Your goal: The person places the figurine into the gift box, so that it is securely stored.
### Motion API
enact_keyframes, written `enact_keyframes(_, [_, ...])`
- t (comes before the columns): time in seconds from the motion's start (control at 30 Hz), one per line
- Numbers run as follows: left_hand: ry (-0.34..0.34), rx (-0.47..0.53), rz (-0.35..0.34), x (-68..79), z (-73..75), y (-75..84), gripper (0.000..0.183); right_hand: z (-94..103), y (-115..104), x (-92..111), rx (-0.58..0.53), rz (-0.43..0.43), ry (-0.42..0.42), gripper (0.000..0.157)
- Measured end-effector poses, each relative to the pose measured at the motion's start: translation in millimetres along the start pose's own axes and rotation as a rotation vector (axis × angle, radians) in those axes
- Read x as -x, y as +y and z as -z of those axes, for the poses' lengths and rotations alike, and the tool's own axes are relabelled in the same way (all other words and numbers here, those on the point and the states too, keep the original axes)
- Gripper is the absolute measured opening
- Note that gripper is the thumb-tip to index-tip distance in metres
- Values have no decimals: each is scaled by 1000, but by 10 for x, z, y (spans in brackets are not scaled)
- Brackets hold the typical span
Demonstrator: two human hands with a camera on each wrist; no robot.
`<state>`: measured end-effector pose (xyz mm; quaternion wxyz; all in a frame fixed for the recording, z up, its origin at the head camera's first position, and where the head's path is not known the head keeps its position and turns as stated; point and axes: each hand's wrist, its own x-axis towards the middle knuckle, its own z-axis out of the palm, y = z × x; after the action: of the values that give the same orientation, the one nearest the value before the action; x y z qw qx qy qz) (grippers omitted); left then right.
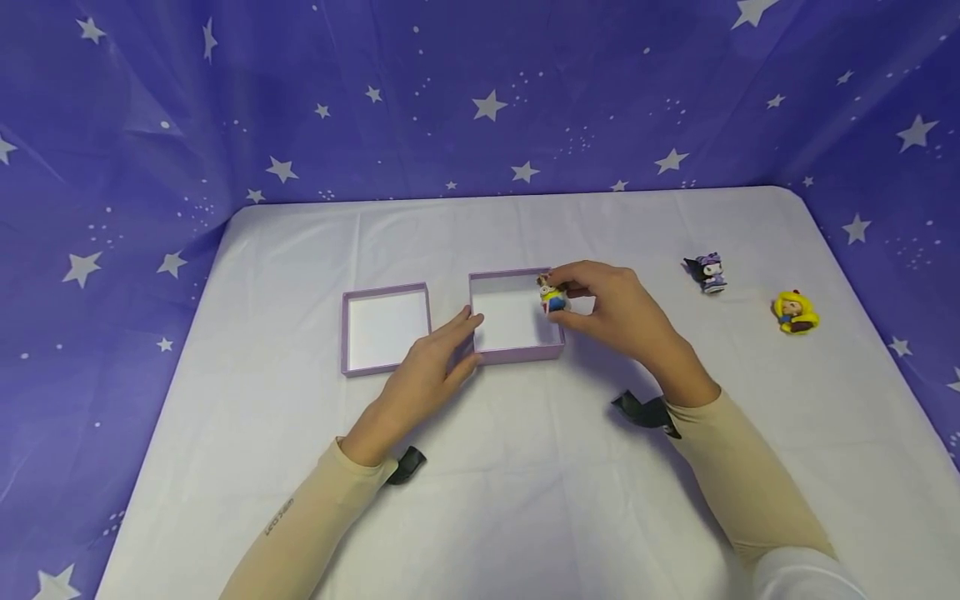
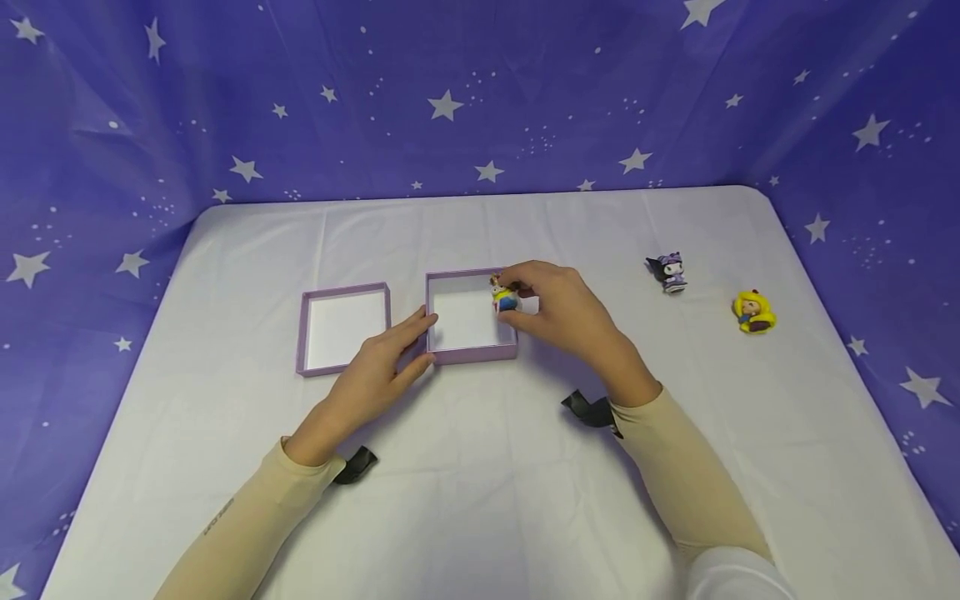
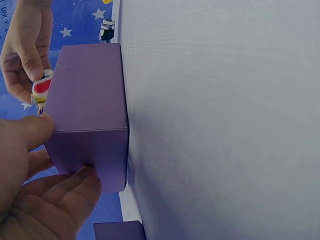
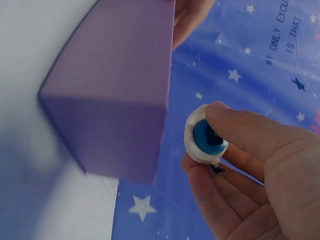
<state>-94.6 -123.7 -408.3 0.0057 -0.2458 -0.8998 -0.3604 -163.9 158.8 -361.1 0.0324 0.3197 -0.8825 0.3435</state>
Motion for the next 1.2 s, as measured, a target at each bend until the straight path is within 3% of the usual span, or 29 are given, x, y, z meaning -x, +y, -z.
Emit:
enact_keyframes(0.37, [1, -2, -3, 6, 11, -17, 54, -262, -190, -190, -26, 82, -103, 39])
enact_keyframes(1.03, [-4, -6, 7, -8, 29, -13, 55, -688, -243, -654, 85, -47, -468, 28])
enact_keyframes(1.2, [-8, -4, 6, -11, 32, 3, 55, -757, -258, -703, 94, -84, -522, 29])
